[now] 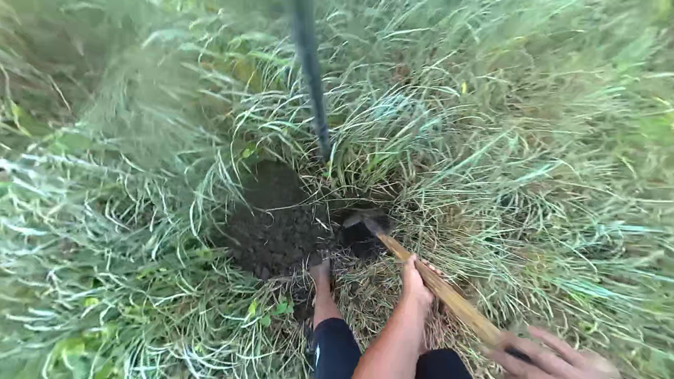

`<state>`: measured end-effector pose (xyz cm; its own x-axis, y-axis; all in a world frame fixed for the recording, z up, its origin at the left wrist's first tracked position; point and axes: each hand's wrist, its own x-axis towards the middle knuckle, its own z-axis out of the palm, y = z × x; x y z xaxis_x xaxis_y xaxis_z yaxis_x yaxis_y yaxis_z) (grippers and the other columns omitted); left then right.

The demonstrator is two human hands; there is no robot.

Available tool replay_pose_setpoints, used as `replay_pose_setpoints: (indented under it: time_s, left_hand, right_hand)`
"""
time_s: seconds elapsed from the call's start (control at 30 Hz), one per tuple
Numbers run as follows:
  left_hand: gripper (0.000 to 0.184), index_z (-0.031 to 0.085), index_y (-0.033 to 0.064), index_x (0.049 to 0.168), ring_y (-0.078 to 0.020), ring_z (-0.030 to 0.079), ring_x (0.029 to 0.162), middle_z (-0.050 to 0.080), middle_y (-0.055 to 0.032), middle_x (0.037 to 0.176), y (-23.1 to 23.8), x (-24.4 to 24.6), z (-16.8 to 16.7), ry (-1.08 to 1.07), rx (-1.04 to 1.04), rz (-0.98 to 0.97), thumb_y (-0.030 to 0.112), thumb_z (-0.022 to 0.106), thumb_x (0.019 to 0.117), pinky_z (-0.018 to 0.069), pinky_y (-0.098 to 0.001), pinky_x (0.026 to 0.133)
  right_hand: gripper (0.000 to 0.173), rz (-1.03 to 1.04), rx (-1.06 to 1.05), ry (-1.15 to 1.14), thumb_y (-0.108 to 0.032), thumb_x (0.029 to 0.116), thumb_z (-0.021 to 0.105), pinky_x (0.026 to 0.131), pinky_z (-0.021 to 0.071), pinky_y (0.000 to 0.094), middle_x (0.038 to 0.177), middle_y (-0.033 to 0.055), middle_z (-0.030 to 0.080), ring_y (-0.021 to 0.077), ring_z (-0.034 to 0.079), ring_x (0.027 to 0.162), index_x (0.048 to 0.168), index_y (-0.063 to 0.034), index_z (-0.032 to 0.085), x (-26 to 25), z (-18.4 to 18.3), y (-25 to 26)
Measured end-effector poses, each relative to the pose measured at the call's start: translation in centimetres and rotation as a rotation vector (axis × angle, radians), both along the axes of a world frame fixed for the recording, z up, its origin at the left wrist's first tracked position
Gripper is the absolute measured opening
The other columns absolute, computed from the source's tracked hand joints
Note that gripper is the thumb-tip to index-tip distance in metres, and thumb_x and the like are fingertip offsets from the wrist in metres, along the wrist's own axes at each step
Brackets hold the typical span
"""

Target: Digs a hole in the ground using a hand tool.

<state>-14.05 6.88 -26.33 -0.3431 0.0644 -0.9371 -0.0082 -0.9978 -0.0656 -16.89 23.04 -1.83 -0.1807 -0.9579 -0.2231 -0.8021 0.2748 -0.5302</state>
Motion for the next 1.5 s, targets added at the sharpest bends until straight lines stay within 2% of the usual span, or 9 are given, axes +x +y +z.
replay_pose_setpoints:
  time_s: [0.1,0.47,0.7,0.8,0.9,1.0,1.1,1.33,1.5]
  left_hand:
    - [0.055,0.052,0.0018,0.126,-0.0239,0.068,0.071,0.068,-0.0156,0.098,-5.1,1.2,-4.4,0.065,-0.028,0.009,0.049,0.028,0.111,0.0594,-0.0393,0.062]
    - [0.069,0.027,0.018,0.161,-0.031,0.073,0.085,0.072,-0.0184,0.116,-21.4,6.8,-1.1,0.151,-0.199,-0.235,0.061,0.016,0.109,0.0612,-0.046,0.073]
    - [0.08,0.035,0.0097,0.156,-0.0348,0.068,0.099,0.067,-0.0231,0.122,-17.4,5.7,-2.9,0.04,0.002,-0.205,0.07,0.03,0.1036,0.0568,-0.054,0.084]
    - [0.055,0.049,0.007,0.135,-0.0232,0.062,0.064,0.061,-0.0129,0.086,-11.7,2.7,-5.3,-0.085,0.034,-0.277,0.048,0.061,0.1009,0.057,-0.0411,0.059]
    - [0.045,0.05,-0.0001,0.133,-0.0215,0.058,0.063,0.059,-0.0142,0.087,-4.6,1.7,-5.1,-0.242,-0.083,-0.366,0.02,0.069,0.0966,0.0548,-0.0392,0.057]
    - [0.032,0.053,-0.0008,0.125,-0.0199,0.059,0.059,0.058,-0.0117,0.082,1.7,-0.9,-0.9,-0.253,-0.131,-0.183,0.019,0.061,0.1016,0.0561,-0.0368,0.054]
    - [0.028,0.05,0.0014,0.123,-0.0224,0.063,0.06,0.06,-0.0115,0.079,6.9,-3.2,5.8,-0.171,-0.069,-0.082,0.02,0.056,0.1028,0.0586,-0.0397,0.057]
    - [0.031,0.052,0.0034,0.127,-0.0274,0.07,0.088,0.068,-0.0157,0.106,6.7,-5.6,15.0,0.198,0.113,-0.031,0.026,0.053,0.1057,0.0606,-0.0433,0.076]
    - [0.05,0.047,0.001,0.142,-0.0283,0.071,0.095,0.067,-0.0193,0.118,-0.9,-4.2,6.1,0.167,-0.071,-0.052,0.04,0.043,0.111,0.0615,-0.0452,0.082]
  right_hand:
    - [0.016,0.14,-0.188,0.126,-0.03,0.0933,0.06,0.109,0.0487,0.0549,0.119,0.0013,0.074,0.026,0.065,0.123,0.094,-0.0191,0.071,-0.6,-13.4,-9.9]
    - [0.057,0.255,0.105,0.247,-0.077,0.0828,0.06,0.074,0.0576,0.0503,0.079,-0.0014,0.069,0.0202,0.069,0.079,0.084,-0.0207,0.069,-13.2,-11.9,-44.3]
    - [0.066,0.172,0.101,-0.06,-0.07,0.1004,0.034,0.102,0.055,0.0499,0.119,-0.0009,0.076,0.0201,0.07,0.115,0.113,-0.0224,0.077,-3.6,-10.3,-27.1]
    - [0.048,0.091,-0.112,-0.032,-0.051,0.1071,0.04,0.114,0.0474,0.0447,0.122,-0.0042,0.074,0.0128,0.066,0.122,0.106,-0.0214,0.078,1.1,-12.6,-17.4]
    - [0.04,-0.428,-0.094,0.128,-0.04,0.0936,0.068,0.118,0.036,0.0625,0.146,0.0182,0.057,0.0365,0.053,0.138,0.12,-0.0108,0.074,1.9,-12.3,-9.6]
    - [0.103,-1.236,-0.026,-0.092,-0.025,0.0778,0.08,0.121,0.0336,0.0537,0.166,0.0274,0.022,0.039,0.03,0.151,0.159,0.0045,0.025,0.2,-8.6,-3.7]
    - [0.073,-1.811,-0.211,-0.63,-0.004,0.0883,0.067,0.085,0.0625,0.0484,0.131,0.0144,0.067,0.0281,0.072,0.107,0.154,-0.0102,0.035,-2.0,-3.3,0.7]
    - [0.067,-1.154,-0.142,-0.825,0.004,0.0855,0.056,0.088,0.0624,0.048,0.103,0.0121,0.076,0.0295,0.075,0.094,0.149,-0.0059,0.036,-12.5,7.6,3.1]
    - [0.063,-1.111,-0.017,-0.69,-0.008,0.0814,0.063,0.071,0.064,0.0445,0.091,0.0115,0.076,0.0258,0.075,0.078,0.143,-0.0062,0.05,-13.4,-4.9,-9.2]
